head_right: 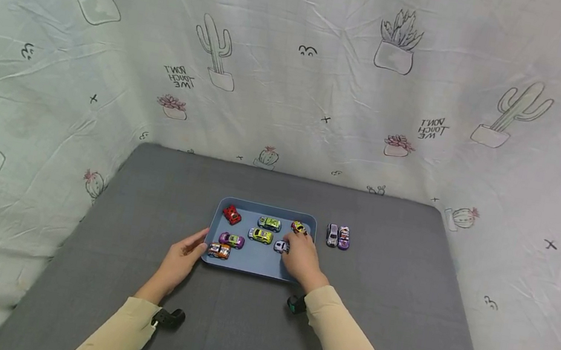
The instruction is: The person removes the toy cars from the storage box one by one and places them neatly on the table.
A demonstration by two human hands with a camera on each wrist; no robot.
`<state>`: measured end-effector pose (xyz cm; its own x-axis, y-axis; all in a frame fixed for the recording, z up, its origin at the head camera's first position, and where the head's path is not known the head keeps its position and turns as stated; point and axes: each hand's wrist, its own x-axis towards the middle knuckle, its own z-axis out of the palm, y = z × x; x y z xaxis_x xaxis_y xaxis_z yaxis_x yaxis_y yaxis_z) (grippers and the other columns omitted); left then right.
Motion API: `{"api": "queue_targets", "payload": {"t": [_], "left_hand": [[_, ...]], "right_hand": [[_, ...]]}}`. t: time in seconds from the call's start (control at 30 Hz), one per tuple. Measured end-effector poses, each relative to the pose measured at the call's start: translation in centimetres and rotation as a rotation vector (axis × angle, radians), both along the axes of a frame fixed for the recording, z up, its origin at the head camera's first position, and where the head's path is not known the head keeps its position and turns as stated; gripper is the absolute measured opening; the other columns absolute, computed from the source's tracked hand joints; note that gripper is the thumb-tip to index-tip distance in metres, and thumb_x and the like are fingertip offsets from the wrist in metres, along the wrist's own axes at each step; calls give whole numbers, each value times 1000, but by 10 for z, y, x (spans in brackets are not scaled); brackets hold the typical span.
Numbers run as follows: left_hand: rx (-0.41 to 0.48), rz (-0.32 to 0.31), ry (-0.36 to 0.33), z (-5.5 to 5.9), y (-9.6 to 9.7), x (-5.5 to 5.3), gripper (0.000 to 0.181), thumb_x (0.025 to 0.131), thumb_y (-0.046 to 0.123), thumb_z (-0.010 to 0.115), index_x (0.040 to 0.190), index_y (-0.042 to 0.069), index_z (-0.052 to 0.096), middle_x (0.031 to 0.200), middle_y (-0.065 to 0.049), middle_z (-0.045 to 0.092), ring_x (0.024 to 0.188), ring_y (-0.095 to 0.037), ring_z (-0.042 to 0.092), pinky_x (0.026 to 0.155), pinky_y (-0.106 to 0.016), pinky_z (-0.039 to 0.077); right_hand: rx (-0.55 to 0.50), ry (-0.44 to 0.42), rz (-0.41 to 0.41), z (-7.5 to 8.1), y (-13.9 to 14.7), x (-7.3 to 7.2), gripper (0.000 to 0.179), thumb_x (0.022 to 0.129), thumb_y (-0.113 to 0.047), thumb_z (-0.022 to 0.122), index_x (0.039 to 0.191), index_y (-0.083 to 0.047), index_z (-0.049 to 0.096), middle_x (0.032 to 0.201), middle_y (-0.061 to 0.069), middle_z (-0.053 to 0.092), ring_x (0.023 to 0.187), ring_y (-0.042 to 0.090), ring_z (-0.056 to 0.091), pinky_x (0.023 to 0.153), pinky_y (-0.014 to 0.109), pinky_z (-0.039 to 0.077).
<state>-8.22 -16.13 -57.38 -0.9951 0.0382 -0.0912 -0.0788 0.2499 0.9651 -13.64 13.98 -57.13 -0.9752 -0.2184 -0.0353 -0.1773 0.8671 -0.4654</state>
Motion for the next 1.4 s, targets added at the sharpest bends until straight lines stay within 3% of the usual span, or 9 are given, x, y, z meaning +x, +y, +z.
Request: {"api": "queue_targets", "payload": {"t": [0.2,0.3,0.5,0.7,1.2,1.4], "left_hand": [[17,20,4,-29,-4,-8,43,100,19,55,143,18,50,143,-11,48,131,-27,45,106,-45,37],[6,30,10,-33,-4,-8,42,100,22,56,142,21,52,142,-8,49,130,-25,46,106,-44,37],[-8,45,15,-35,-4,-8,41,100,22,56,141,25,53,141,-4,51,129,-21,47,106,-42,38],[-12,40,0,-37,-4,-9,41,100,23,56,141,27,52,141,-2,50,129,-18,46,107,-41,37],[-9,37,27,-33,-3,-7,42,99,27,57,141,23,53,141,-6,51,130,-23,46,106,-44,38],[-11,36,17,-32,-3,-8,42,100,27,56,142,24,52,142,-4,50,130,-20,46,107,-41,37]], "right_hand": [[12,-6,5,-2,1,0,30,85,-14,75,113,-6,68,114,11,63,110,31,56,97,48,43],[-2,-30,2,-4,3,0,31,86,-17,75,114,-6,67,115,10,63,109,29,57,96,45,45],[-113,-21,-16,-4,8,0,36,86,-21,74,117,-6,65,117,10,62,108,26,58,94,44,47],[-227,20,-56,4,17,0,41,86,-22,75,121,-6,64,107,8,62,96,21,58,85,42,50],[-459,102,-253,7,52,-4,44,88,-21,71,125,-2,58,106,11,57,96,24,53,80,40,49],[-487,118,-347,1,64,-3,45,90,-20,69,127,2,56,101,13,54,91,25,50,76,38,47]]}}
